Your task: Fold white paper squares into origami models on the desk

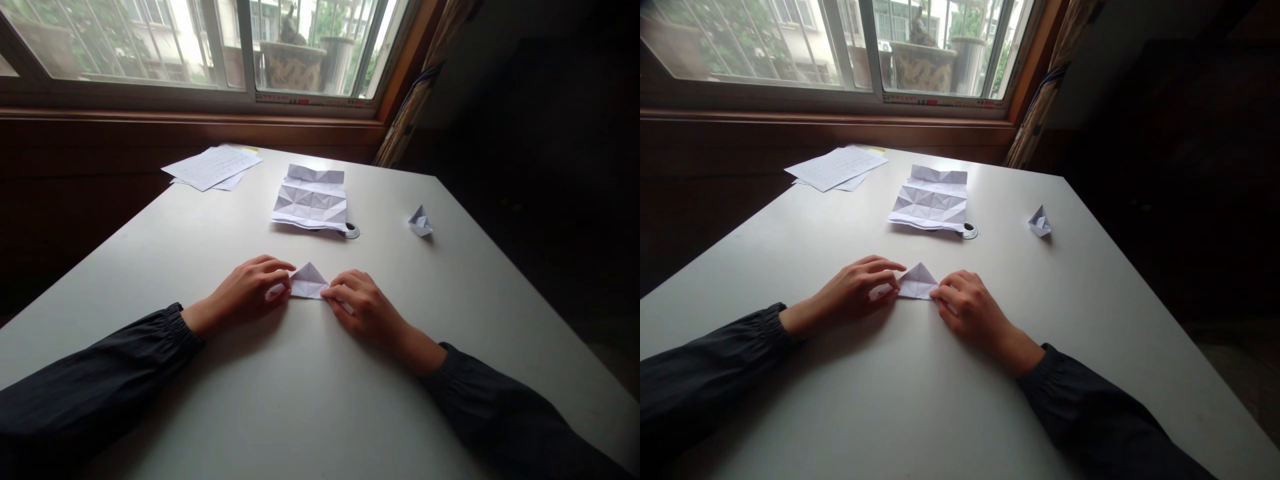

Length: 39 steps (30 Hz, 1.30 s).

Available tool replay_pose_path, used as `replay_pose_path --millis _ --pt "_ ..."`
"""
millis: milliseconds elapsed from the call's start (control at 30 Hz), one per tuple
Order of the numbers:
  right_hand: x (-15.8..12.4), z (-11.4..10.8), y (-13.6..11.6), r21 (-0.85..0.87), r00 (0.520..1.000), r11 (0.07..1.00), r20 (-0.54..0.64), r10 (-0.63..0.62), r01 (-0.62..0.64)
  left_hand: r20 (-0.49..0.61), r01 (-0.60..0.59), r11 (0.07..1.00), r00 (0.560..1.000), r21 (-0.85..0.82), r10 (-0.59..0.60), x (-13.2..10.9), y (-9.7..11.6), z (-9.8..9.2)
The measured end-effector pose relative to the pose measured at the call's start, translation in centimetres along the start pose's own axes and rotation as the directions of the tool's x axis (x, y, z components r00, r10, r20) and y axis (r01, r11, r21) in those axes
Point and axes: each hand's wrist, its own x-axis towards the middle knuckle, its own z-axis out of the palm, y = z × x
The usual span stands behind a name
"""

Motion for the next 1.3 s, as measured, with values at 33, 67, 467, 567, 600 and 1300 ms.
replay_pose_path --millis 33,67,467,567,600,1300 --pt "0.01 0.04 0.04 0.003 1.0 1.0 -0.002 0.004 -0.004 -0.007 0.009 1.0 1.0 -0.009 -0.009 0.01 -0.12 0.08" --pt "0.01 0.07 0.07 0.006 1.0 1.0 -0.003 0.007 -0.007 -0.008 0.013 1.0 1.0 -0.021 -0.013 0.01 -0.23 0.16" --pt "0.0 0.06 0.05 0.039 0.995 0.994 0.004 0.104 -0.104 -0.043 0.044 0.999 0.998 0.005 -0.044 -0.13 -0.63 0.65" --pt "-0.05 0.1 0.16 0.048 0.995 0.994 0.004 0.098 -0.098 -0.041 0.041 0.999 0.998 0.014 -0.04 -0.18 -0.68 0.63" --pt "-0.04 0.07 0.16 0.051 0.995 0.994 0.004 0.096 -0.096 -0.038 0.036 0.999 0.999 0.015 -0.035 -0.19 -0.7 0.63" --pt "0.05 0.06 0.37 0.044 0.997 0.996 0.012 0.082 -0.082 -0.002 -0.159 0.985 0.987 -0.062 0.159 -0.58 -0.55 0.4"
